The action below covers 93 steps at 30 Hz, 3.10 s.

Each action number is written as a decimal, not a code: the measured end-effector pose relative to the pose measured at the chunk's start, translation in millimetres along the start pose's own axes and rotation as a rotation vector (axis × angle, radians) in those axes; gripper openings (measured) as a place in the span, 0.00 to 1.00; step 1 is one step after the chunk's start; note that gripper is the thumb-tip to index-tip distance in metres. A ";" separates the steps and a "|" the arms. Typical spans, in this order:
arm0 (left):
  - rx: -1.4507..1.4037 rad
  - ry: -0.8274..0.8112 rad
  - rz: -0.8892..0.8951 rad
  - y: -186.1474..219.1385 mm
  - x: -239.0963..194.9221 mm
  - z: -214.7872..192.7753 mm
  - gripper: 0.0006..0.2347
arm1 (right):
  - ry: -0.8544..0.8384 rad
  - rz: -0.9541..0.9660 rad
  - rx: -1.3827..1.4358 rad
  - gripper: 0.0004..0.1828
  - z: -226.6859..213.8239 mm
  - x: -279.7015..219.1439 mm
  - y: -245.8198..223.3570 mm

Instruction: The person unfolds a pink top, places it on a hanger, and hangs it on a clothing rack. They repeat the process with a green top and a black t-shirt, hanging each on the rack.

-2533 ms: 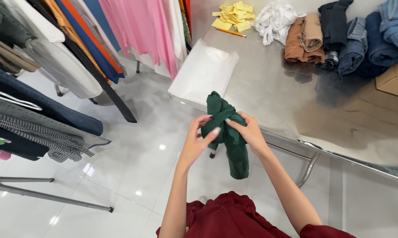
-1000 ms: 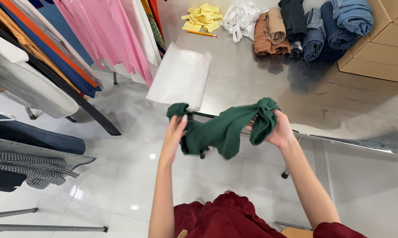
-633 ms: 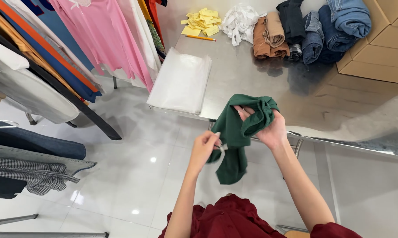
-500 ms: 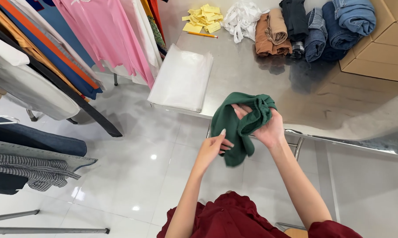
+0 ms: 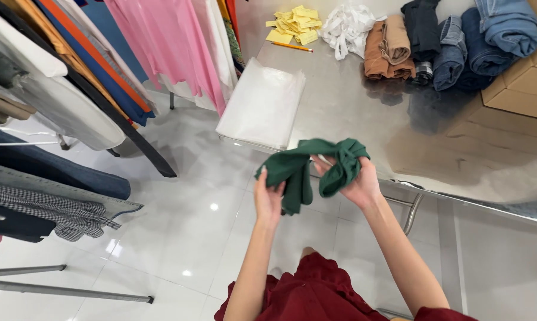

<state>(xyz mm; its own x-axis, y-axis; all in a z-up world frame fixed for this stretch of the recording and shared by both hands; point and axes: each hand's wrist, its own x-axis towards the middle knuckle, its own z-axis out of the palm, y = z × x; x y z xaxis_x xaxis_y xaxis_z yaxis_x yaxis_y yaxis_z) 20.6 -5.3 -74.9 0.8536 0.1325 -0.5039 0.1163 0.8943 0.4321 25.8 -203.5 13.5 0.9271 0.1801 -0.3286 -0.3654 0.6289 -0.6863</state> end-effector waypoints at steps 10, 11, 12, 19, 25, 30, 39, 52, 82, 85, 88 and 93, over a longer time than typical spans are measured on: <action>0.551 -0.127 0.308 54.2 32.1 -35.1 0.09 | -0.145 0.166 -1.341 0.37 -7.1 -4.4 27.7; 0.670 -0.177 0.324 62.7 8.1 -19.7 0.14 | -0.208 0.067 -1.278 0.41 12.2 -10.8 25.1; 0.789 -0.226 0.337 71.4 -15.7 -4.8 0.19 | -0.267 -0.029 -1.210 0.45 31.8 -17.4 23.3; 0.692 -0.398 0.123 77.4 -42.2 -18.1 0.08 | -0.652 -0.136 -0.963 0.46 67.3 3.1 50.5; 0.662 -0.505 0.173 115.4 -58.9 -22.6 0.05 | -0.745 -0.027 -1.001 0.25 58.0 31.8 89.4; 0.368 -0.133 0.363 180.0 -77.4 -43.2 0.03 | -0.605 -0.121 -1.333 0.13 36.1 60.2 107.3; 0.244 -0.129 0.638 226.7 -95.1 -81.0 0.10 | -0.416 -0.119 -1.070 0.13 84.0 48.6 80.1; 0.205 0.126 0.860 273.8 -130.5 -102.8 0.08 | -0.477 -0.519 -1.305 0.05 136.7 76.8 74.8; 0.352 -0.056 0.692 412.8 10.9 -145.9 0.09 | -0.884 -0.349 -0.956 0.07 445.5 148.2 211.9; 0.357 -0.034 0.716 422.2 9.0 -152.1 0.11 | -1.056 -0.126 -0.999 0.12 456.4 138.2 214.6; 0.429 -0.014 0.788 430.1 8.4 -154.0 0.11 | -0.976 -0.073 -0.854 0.17 454.7 149.7 226.3; 0.410 -0.043 0.827 429.7 -18.3 -119.3 0.10 | -0.800 -0.241 -0.676 0.17 450.9 160.0 223.6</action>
<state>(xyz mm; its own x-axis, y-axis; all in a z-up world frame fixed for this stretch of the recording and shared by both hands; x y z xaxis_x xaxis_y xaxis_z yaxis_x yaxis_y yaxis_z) -5.6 427.5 30.8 0.7622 0.6384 0.1073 -0.3746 0.2998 0.8774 129.9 307.0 100.1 0.6762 0.7046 0.2151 0.0912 0.2096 -0.9735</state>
